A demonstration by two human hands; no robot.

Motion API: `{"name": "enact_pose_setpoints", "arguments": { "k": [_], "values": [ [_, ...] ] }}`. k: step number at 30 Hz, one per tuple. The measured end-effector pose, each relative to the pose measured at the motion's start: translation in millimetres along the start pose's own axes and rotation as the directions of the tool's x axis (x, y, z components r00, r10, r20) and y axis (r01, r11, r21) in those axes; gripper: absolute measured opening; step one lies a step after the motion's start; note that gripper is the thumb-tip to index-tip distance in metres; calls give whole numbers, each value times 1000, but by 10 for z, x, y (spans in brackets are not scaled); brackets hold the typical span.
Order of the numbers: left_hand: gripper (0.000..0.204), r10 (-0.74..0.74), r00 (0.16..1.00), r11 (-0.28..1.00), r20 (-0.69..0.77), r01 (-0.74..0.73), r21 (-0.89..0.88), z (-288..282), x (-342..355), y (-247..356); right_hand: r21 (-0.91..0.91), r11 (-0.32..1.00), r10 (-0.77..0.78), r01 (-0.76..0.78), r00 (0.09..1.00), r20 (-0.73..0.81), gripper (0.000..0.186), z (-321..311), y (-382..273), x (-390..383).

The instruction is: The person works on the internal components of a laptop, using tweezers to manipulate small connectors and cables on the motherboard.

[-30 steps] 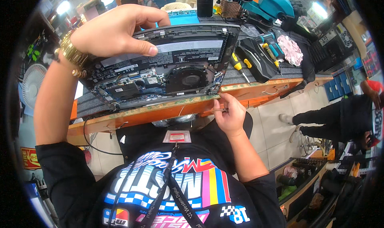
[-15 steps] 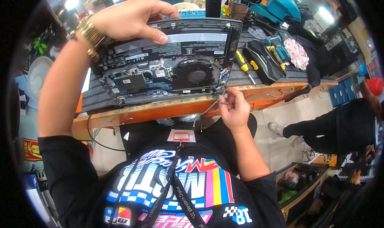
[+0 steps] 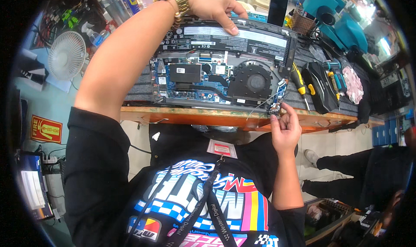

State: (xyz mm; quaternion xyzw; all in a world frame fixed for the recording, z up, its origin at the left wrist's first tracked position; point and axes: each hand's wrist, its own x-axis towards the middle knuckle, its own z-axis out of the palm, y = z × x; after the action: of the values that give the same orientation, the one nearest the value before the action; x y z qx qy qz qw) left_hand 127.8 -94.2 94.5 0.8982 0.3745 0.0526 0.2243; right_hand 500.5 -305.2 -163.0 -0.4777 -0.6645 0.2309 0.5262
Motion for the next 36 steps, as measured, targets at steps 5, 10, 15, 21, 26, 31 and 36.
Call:
{"name": "enact_pose_setpoints", "arguments": {
  "k": [5, 10, 15, 21, 26, 31, 36],
  "values": [
    [67, -112, 992, 978, 63, 121, -170, 194, 145, -224, -13, 1000, 21, -21, 1000, 16, 51, -25, 7, -7],
    [65, -153, 985, 951, 74, 167, -259, 395, 204, -443, 27, 999, 45, -46, 999, 27, 52, -31, 6, -14],
    [75, -208, 978, 973, 11, 208, -99, 546, 308, -596, 28, 998, 58, -60, 997, 54, 53, -42, 6, -15],
    [69, -227, 973, 974, 30, 227, 8, 710, 383, -724, 68, 992, 98, -103, 992, 75, 54, -66, 20, -33],
    [73, -254, 965, 967, 67, 255, -5, 793, 423, -756, 109, 987, 110, -118, 991, 73, 54, -62, 48, -48],
    [73, -256, 964, 967, 75, 253, 39, 825, 436, -742, 83, 988, 121, -129, 989, 89, 54, -81, 28, -40],
    [71, -265, 960, 964, 87, 261, 49, 861, 449, -735, 83, 986, 136, -143, 987, 89, 53, -78, -1, -30]
  ]
}}
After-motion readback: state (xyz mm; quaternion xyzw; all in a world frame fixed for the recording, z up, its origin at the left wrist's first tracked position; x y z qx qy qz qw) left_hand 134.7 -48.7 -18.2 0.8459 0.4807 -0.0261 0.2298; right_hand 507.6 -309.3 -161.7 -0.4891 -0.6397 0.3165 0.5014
